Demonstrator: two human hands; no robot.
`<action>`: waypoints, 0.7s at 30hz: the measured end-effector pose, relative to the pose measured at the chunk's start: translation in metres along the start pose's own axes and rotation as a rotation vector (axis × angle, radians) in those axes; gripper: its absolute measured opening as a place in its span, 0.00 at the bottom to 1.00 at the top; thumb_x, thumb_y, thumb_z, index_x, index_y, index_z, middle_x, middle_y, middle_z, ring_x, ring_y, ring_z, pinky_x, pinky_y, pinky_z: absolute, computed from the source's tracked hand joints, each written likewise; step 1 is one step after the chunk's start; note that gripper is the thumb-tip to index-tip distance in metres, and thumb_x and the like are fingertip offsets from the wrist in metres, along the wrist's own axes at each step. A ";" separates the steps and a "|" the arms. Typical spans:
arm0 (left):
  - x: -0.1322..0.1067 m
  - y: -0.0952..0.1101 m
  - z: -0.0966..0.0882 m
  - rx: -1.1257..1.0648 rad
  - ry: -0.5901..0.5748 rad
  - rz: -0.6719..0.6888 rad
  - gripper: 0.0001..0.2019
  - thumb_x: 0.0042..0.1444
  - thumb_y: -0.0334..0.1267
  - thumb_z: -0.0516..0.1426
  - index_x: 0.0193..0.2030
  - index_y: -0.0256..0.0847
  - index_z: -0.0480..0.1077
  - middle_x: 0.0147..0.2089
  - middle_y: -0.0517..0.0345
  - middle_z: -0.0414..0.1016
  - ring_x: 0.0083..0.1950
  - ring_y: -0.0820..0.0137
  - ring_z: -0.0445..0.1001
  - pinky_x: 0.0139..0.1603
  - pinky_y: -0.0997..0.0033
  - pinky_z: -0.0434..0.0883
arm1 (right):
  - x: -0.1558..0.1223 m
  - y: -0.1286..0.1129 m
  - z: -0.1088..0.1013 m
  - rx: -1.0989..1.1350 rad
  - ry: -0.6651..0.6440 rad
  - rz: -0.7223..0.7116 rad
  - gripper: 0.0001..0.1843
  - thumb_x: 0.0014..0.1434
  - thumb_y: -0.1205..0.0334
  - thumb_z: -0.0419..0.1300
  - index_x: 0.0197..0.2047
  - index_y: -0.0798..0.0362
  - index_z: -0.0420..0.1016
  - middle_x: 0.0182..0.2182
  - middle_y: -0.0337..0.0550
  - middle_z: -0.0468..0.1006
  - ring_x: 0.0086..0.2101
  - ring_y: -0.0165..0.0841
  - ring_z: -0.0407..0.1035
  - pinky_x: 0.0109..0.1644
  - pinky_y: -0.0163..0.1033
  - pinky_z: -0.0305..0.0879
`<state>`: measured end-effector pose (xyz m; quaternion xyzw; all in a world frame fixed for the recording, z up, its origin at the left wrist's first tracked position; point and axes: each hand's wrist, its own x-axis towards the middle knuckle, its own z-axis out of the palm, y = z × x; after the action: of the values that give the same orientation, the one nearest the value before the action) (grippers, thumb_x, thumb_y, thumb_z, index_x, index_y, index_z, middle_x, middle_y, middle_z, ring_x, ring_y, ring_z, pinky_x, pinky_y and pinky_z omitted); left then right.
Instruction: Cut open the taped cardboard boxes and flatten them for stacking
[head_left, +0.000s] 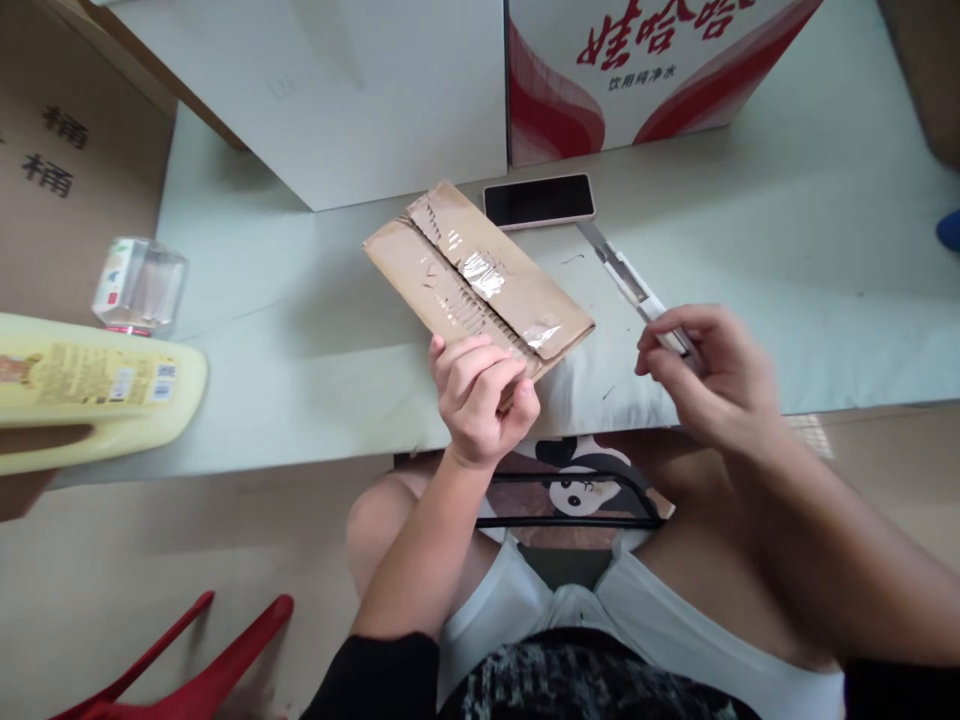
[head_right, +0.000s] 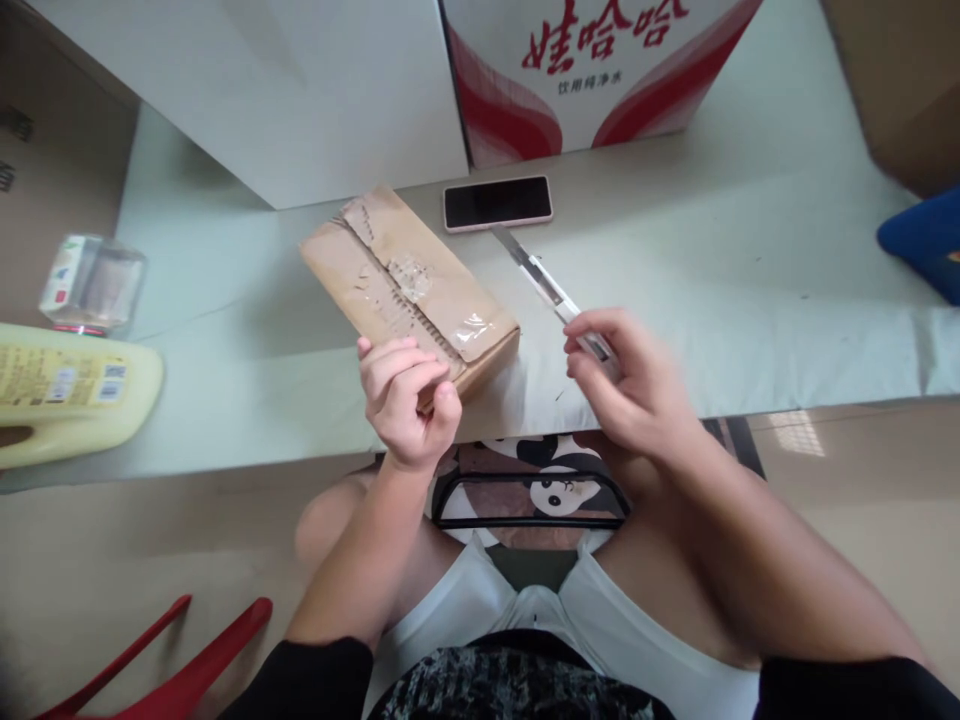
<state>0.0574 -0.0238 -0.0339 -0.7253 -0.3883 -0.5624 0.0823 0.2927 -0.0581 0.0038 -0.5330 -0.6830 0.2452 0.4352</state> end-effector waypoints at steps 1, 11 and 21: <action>0.000 -0.001 -0.001 -0.003 -0.005 0.003 0.06 0.64 0.40 0.54 0.40 0.45 0.71 0.37 0.60 0.76 0.47 0.68 0.77 0.71 0.58 0.62 | -0.002 -0.008 -0.001 0.037 -0.042 -0.093 0.13 0.62 0.64 0.61 0.50 0.46 0.71 0.33 0.39 0.76 0.30 0.32 0.73 0.32 0.39 0.69; -0.002 -0.002 -0.002 -0.029 -0.042 0.000 0.08 0.67 0.42 0.52 0.41 0.45 0.70 0.38 0.59 0.74 0.48 0.69 0.76 0.73 0.60 0.60 | -0.015 -0.042 0.009 -0.030 -0.070 -0.550 0.15 0.60 0.75 0.56 0.48 0.53 0.73 0.27 0.39 0.70 0.25 0.29 0.69 0.27 0.36 0.71; -0.001 -0.001 -0.004 -0.033 -0.081 -0.031 0.07 0.62 0.38 0.52 0.40 0.46 0.72 0.38 0.58 0.75 0.48 0.67 0.76 0.71 0.55 0.60 | -0.018 -0.042 0.015 -0.244 -0.086 -0.623 0.13 0.59 0.74 0.58 0.47 0.55 0.74 0.25 0.37 0.67 0.23 0.28 0.63 0.24 0.36 0.62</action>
<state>0.0533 -0.0258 -0.0341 -0.7425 -0.3933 -0.5403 0.0460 0.2590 -0.0858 0.0234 -0.3359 -0.8551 0.0393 0.3929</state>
